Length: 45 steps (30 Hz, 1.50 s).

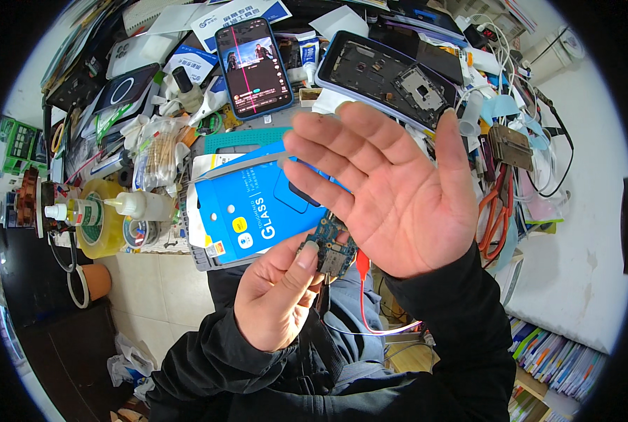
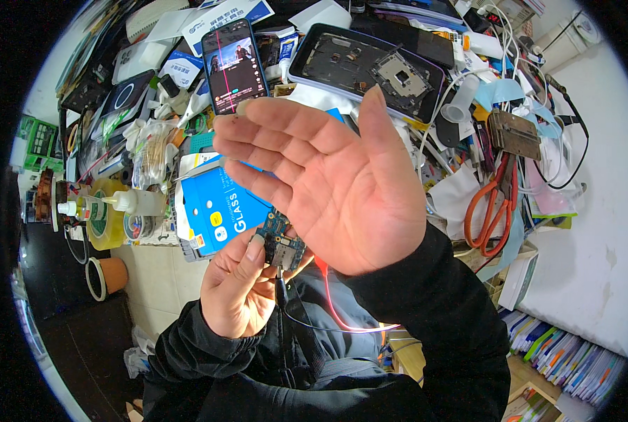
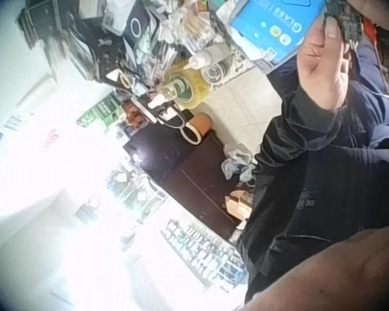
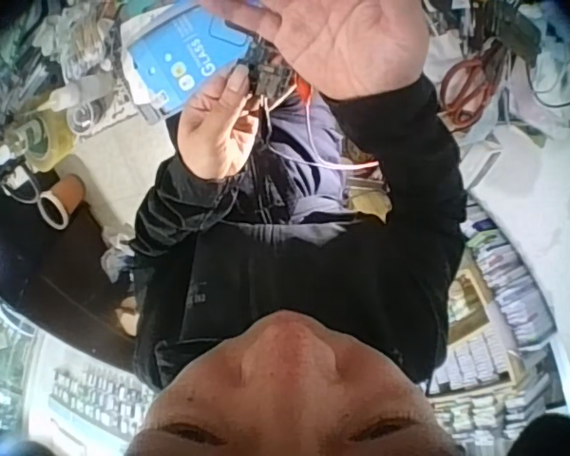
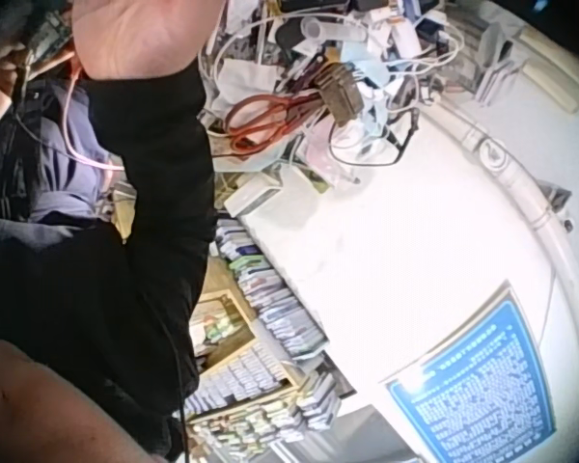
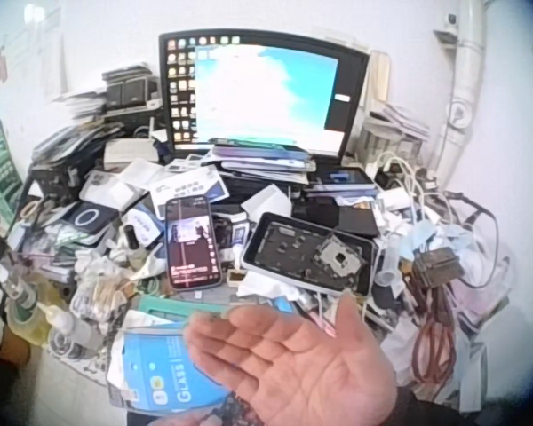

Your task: The person holds a small circuit board with attached wires, rotates it to inspect both sides, and uses a cotton swab to clean a component. The person then places the board on a box and picks up a pair of tweezers.

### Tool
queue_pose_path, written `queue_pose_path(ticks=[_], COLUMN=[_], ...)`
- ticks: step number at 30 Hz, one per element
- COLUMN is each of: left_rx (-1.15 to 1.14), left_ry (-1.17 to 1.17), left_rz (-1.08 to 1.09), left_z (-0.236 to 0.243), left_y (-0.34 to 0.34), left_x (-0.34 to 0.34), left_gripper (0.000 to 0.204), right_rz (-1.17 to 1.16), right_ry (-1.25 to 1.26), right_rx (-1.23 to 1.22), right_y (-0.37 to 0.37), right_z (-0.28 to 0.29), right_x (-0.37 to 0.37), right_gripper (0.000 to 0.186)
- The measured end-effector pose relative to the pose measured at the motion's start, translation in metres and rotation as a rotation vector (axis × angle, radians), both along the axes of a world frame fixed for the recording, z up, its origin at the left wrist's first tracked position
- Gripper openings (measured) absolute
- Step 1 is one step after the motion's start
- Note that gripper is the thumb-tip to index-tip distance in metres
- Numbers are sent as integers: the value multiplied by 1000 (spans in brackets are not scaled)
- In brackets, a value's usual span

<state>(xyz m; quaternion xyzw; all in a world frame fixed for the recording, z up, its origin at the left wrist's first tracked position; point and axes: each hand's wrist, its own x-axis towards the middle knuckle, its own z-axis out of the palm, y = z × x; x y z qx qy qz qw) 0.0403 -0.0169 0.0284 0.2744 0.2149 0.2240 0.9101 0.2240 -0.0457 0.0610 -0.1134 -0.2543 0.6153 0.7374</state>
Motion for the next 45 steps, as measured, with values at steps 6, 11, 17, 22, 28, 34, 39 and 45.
queue_pose_path(ticks=[6,11,17,22,28,34,39,45], left_rx=[4,-2,-20,-83,-57,-95,-119,-112], left_ry=[18,29,-56,-92,-53,-142,-132,-165], left_rz=[-9,11,-35,-16,23,23,6,-12], left_z=[-1,1,-3,-3,0,5,4,1], left_y=[-1,-4,1,-2,-1,-3,-3,-4], left_x=[0,0,-2,-1,0,0,-2,-4], left_gripper=[42,42,41,42,39,39,40,40], right_rz=[-3,-10,-39,-240,-335,-340,-381,-369], right_ry=[14,24,-163,-666,-750,-730,-724,-702], right_rx=[-13,-22,106,182,73,-1,50,62], right_y=[-5,-6,-2,-5,-20,-25,-26,-26], right_z=[1,0,-10,-15,5,3,-6,1], right_x=[1,2,-1,-12,-27,-37,-39,-40], right_gripper=[83,83,86,89,93,91,84,75])
